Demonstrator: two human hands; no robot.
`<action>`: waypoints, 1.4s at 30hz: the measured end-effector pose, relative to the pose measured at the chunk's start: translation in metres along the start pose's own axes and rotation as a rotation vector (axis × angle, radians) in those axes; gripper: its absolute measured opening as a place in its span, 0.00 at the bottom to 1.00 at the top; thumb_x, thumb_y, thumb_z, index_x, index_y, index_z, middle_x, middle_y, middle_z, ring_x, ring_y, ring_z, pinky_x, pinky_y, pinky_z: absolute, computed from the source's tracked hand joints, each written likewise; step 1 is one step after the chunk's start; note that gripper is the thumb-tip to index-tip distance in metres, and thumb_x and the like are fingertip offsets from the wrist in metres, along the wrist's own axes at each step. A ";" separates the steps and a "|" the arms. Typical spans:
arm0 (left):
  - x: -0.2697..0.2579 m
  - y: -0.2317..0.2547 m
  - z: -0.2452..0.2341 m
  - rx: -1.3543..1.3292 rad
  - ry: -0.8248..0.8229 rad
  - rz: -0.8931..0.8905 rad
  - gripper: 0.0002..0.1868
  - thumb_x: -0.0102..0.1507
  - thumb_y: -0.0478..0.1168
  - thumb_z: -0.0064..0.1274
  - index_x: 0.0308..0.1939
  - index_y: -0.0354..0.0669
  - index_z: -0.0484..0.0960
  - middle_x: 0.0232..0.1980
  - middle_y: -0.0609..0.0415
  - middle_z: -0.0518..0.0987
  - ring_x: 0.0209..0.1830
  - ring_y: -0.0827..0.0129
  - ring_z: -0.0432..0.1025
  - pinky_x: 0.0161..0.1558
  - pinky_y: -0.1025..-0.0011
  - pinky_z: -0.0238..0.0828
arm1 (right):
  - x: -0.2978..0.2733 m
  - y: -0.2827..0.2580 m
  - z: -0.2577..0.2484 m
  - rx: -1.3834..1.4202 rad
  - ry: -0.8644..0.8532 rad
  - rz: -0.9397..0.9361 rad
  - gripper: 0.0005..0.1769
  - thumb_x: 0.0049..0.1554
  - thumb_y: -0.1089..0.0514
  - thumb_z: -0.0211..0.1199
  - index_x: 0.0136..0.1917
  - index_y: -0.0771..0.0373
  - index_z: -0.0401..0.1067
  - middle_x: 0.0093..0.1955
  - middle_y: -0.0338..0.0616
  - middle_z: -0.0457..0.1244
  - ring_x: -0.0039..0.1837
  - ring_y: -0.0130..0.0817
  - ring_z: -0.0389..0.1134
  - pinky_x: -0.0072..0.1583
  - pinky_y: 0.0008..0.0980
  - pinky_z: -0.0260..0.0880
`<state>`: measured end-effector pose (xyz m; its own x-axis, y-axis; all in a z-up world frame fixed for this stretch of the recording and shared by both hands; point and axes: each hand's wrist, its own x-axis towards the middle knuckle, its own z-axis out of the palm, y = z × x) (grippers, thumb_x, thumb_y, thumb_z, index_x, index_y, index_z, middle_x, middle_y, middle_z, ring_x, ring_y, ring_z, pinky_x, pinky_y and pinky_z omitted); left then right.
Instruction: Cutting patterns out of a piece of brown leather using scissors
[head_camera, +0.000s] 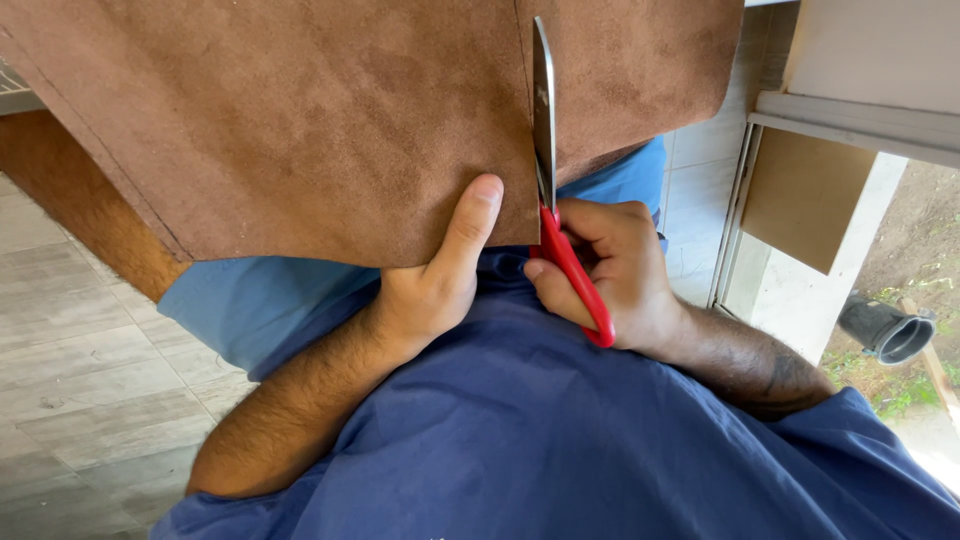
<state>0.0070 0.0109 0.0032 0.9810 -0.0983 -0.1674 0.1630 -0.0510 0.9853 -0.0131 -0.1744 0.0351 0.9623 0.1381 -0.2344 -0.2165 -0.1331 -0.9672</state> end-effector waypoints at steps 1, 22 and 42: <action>0.000 -0.001 0.000 0.000 0.000 0.000 0.22 0.72 0.41 0.53 0.68 0.39 0.72 0.72 0.48 0.72 0.77 0.62 0.64 0.84 0.63 0.54 | -0.001 0.001 0.000 0.000 0.000 0.000 0.08 0.51 0.64 0.68 0.34 0.69 0.71 0.20 0.43 0.57 0.24 0.21 0.55 0.27 0.18 0.58; 0.006 -0.004 -0.009 -0.075 -0.042 0.030 0.21 0.72 0.39 0.50 0.69 0.38 0.71 0.68 0.50 0.73 0.74 0.63 0.66 0.81 0.60 0.57 | 0.023 -0.007 -0.010 0.033 -0.059 -0.027 0.10 0.46 0.63 0.71 0.32 0.67 0.70 0.22 0.45 0.61 0.27 0.23 0.60 0.29 0.20 0.60; 0.006 -0.016 -0.016 -0.156 -0.112 0.055 0.21 0.72 0.36 0.47 0.69 0.37 0.71 0.65 0.53 0.75 0.71 0.64 0.67 0.77 0.57 0.59 | 0.017 0.001 -0.004 -0.034 0.027 0.000 0.06 0.50 0.63 0.68 0.35 0.66 0.72 0.22 0.38 0.55 0.28 0.16 0.53 0.27 0.19 0.54</action>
<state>0.0122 0.0266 -0.0135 0.9725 -0.2069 -0.1069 0.1320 0.1117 0.9849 0.0034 -0.1761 0.0310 0.9666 0.1114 -0.2307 -0.2107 -0.1668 -0.9632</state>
